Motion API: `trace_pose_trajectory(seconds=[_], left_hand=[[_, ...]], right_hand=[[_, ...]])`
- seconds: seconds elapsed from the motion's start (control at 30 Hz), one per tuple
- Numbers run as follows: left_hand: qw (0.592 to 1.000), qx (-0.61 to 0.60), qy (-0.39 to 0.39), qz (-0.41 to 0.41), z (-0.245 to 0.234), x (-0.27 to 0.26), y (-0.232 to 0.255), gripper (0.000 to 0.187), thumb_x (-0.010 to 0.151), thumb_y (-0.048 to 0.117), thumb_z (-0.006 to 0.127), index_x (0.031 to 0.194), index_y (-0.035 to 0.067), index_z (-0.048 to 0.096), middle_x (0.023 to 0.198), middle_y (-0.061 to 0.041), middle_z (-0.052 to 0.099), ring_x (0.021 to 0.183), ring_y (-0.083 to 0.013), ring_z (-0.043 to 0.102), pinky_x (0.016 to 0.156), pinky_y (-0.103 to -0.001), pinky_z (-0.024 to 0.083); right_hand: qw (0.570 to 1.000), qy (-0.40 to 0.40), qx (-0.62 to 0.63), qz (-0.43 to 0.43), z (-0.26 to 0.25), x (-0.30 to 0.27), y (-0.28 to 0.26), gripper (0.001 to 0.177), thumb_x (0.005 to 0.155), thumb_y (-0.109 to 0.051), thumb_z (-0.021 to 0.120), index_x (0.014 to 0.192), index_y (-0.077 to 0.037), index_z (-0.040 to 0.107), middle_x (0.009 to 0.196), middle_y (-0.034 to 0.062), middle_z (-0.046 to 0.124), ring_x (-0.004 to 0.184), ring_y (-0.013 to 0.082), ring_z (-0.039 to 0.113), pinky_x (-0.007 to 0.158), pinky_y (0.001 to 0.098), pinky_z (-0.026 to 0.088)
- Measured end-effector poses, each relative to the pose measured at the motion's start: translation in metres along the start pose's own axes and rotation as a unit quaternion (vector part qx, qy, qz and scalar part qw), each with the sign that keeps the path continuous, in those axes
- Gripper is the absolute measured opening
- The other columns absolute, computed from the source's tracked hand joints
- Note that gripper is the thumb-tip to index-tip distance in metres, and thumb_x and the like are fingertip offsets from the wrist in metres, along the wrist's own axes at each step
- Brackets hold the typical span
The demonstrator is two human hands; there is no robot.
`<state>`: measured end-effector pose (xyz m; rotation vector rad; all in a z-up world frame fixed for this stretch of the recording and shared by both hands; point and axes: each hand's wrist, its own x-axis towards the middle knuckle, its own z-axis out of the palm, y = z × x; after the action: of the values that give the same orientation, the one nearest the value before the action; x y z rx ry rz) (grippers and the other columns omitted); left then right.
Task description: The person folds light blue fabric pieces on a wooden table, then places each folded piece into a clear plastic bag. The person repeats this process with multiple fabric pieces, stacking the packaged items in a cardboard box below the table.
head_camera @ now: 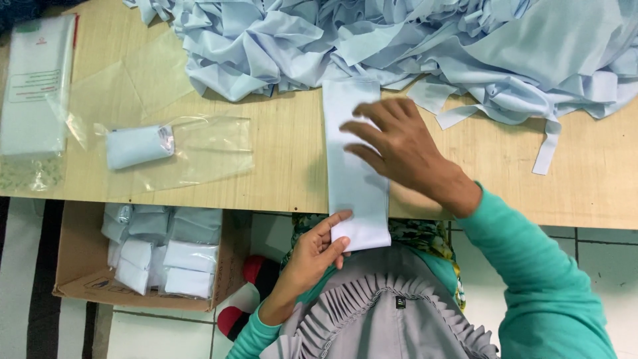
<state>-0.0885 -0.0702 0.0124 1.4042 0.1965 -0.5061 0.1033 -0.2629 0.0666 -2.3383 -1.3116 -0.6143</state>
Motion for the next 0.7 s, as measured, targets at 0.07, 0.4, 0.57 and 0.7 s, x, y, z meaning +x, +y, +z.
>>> trace_pose_trajectory(seconds=[0.07,0.4,0.57,0.7], left_hand=[[1.0,-0.028,-0.007,0.007,-0.001,0.003,-0.007,0.054,0.097,0.015,0.064,0.149,0.006,0.054,0.075,0.0,0.063,0.054,-0.0043,0.056,0.083,-0.026,0.063],[0.994,-0.112,0.002,0.002,0.009,0.001,-0.003,0.06,0.097,0.023,0.066,0.151,0.001,0.052,0.082,-0.009,0.07,0.059,-0.0087,0.064,0.057,-0.017,0.05],[0.99,-0.137,-0.003,-0.022,0.018,-0.004,-0.003,0.06,0.096,0.021,0.067,0.151,0.001,0.052,0.081,-0.013,0.073,0.057,-0.0097,0.064,0.054,-0.017,0.048],[0.989,-0.128,-0.057,-0.038,0.017,-0.008,0.0,0.062,0.099,0.023,0.063,0.154,0.0,0.046,0.08,-0.012,0.074,0.056,-0.0098,0.065,0.052,-0.016,0.048]], right_hand=[[0.997,-0.043,0.065,-0.001,-0.02,-0.034,-0.026,0.033,0.1,-0.036,0.072,0.124,-0.014,0.066,0.119,0.0122,0.067,0.104,0.0281,0.062,0.092,0.0432,0.043],[0.997,0.025,0.065,0.046,0.005,-0.138,-0.095,0.034,0.101,-0.04,0.065,0.125,-0.016,0.059,0.136,0.0147,0.063,0.127,0.0349,0.062,0.105,0.0506,0.041],[0.987,0.106,0.089,0.078,0.016,-0.134,-0.102,0.019,0.103,-0.026,0.056,0.114,-0.012,0.062,0.119,0.0091,0.072,0.113,0.0292,0.07,0.105,0.0473,0.04],[0.981,0.13,0.119,0.086,0.009,-0.13,-0.101,0.025,0.106,-0.025,0.049,0.101,-0.012,0.069,0.105,0.0062,0.076,0.104,0.0261,0.073,0.1,0.0454,0.039]])
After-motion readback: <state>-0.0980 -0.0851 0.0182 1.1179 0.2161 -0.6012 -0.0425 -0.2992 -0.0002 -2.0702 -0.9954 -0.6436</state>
